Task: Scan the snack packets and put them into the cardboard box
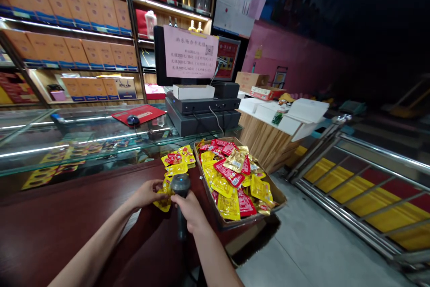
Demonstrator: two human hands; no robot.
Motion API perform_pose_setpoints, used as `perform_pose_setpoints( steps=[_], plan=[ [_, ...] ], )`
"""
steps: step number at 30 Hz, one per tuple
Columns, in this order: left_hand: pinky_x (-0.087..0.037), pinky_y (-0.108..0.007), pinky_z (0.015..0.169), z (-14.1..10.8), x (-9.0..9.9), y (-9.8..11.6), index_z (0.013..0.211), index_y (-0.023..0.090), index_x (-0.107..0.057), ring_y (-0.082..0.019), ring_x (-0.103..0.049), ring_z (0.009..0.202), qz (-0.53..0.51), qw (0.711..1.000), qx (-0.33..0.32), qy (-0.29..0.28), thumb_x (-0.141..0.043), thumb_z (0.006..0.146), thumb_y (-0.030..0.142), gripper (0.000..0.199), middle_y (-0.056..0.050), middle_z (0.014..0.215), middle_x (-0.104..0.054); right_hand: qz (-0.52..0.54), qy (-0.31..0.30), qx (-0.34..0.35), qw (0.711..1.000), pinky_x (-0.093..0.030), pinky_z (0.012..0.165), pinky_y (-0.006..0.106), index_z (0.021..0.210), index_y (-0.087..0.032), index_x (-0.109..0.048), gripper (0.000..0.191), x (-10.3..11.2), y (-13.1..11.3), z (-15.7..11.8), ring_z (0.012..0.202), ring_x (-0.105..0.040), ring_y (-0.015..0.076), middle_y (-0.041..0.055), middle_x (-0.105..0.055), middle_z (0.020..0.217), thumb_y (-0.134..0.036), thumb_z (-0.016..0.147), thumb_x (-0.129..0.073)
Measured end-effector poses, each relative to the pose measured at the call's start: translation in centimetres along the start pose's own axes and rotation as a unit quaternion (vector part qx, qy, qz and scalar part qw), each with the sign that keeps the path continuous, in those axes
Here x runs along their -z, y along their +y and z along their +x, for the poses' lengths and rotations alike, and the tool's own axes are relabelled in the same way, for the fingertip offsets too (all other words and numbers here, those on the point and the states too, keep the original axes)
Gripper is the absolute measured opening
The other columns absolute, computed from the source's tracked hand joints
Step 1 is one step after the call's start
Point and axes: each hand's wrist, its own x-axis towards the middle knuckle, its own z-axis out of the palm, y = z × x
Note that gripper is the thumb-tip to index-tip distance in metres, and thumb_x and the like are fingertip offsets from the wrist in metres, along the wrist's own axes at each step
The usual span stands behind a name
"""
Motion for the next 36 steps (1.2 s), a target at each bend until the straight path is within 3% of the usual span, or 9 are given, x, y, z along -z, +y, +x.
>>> perform_pose_setpoints(
  steps=[2, 8, 12, 18, 23, 31, 36],
  plan=[
    [-0.043, -0.026, 0.06, -0.5, 0.9, 0.8, 0.085, 0.015, -0.068, -0.017, -0.06, 0.061, -0.061, 0.997, 0.012, -0.04, -0.076, 0.055, 0.025, 0.033, -0.002, 0.07, -0.068, 0.002, 0.005, 0.004, 1.0, -0.047, 0.077, 0.03, 0.087, -0.015, -0.063, 0.032, -0.1, -0.2, -0.4, 0.082, -0.062, 0.0178, 0.0033, -0.067, 0.084, -0.028, 0.06, -0.072],
    [-0.05, -0.032, 0.068, -0.8, 2.7, 1.5, 0.1, 0.017, -0.06, -0.021, -0.066, 0.076, -0.18, 0.983, -0.038, 0.015, -0.08, 0.053, 0.025, 0.051, -0.007, 0.089, -0.07, 0.013, -0.006, 0.026, 1.0, -0.052, 0.071, 0.03, 0.094, -0.015, -0.059, 0.042, -0.8, -0.9, -1.5, 0.082, -0.065, 0.0188, 0.0068, -0.066, 0.096, -0.033, 0.06, -0.075],
    [-0.051, -0.036, 0.073, 0.0, 2.7, 0.5, 0.102, 0.016, -0.055, -0.023, -0.067, 0.079, -0.219, 0.974, -0.057, 0.021, -0.08, 0.054, 0.026, 0.055, -0.009, 0.091, -0.07, 0.007, -0.058, 0.022, 0.998, -0.052, 0.058, 0.028, 0.085, -0.013, -0.056, 0.04, -2.3, -1.3, -2.3, 0.065, -0.065, 0.0163, 0.0054, -0.066, 0.08, -0.039, 0.061, -0.074],
    [-0.051, -0.037, 0.075, 0.5, 2.1, 0.0, 0.101, 0.017, -0.052, -0.024, -0.067, 0.083, -0.233, 0.967, -0.089, 0.044, -0.078, 0.058, 0.022, 0.051, -0.009, 0.096, -0.069, -0.002, -0.06, 0.057, 0.997, -0.049, 0.045, 0.024, 0.085, -0.014, -0.053, 0.042, -4.4, -1.8, -3.1, 0.052, -0.061, 0.0135, 0.0001, -0.06, 0.068, -0.046, 0.064, -0.07],
    [-0.05, -0.031, 0.073, 0.2, 1.1, 0.7, 0.095, 0.018, -0.052, -0.024, -0.065, 0.089, -0.231, 0.963, -0.132, 0.048, -0.077, 0.058, 0.02, 0.045, -0.009, 0.1, -0.068, -0.027, -0.073, 0.049, 0.996, -0.045, 0.038, 0.021, 0.078, -0.014, -0.052, 0.04, -5.2, -2.2, -3.3, 0.041, -0.055, 0.0103, -0.0023, -0.055, 0.058, -0.05, 0.067, -0.067],
    [-0.049, -0.026, 0.068, -0.5, 0.8, 1.8, 0.093, 0.016, -0.05, -0.02, -0.066, 0.08, -0.235, 0.963, -0.123, 0.04, -0.076, 0.057, 0.02, 0.045, -0.007, 0.094, -0.069, -0.039, -0.076, 0.044, 0.995, -0.042, 0.036, 0.02, 0.074, -0.014, -0.051, 0.038, -5.8, -2.5, -4.0, 0.035, -0.051, 0.0095, -0.0031, -0.054, 0.047, -0.049, 0.069, -0.064],
    [-0.049, -0.024, 0.064, -0.7, 0.8, 1.7, 0.096, 0.015, -0.05, -0.018, -0.066, 0.077, -0.205, 0.969, -0.132, 0.032, -0.073, 0.061, 0.023, 0.043, -0.007, 0.092, -0.069, -0.025, -0.063, 0.056, 0.996, -0.04, 0.035, 0.019, 0.075, -0.015, -0.051, 0.038, -6.0, -2.3, -2.3, 0.036, -0.049, 0.0087, -0.004, -0.054, 0.048, -0.049, 0.067, -0.065]
  ],
)
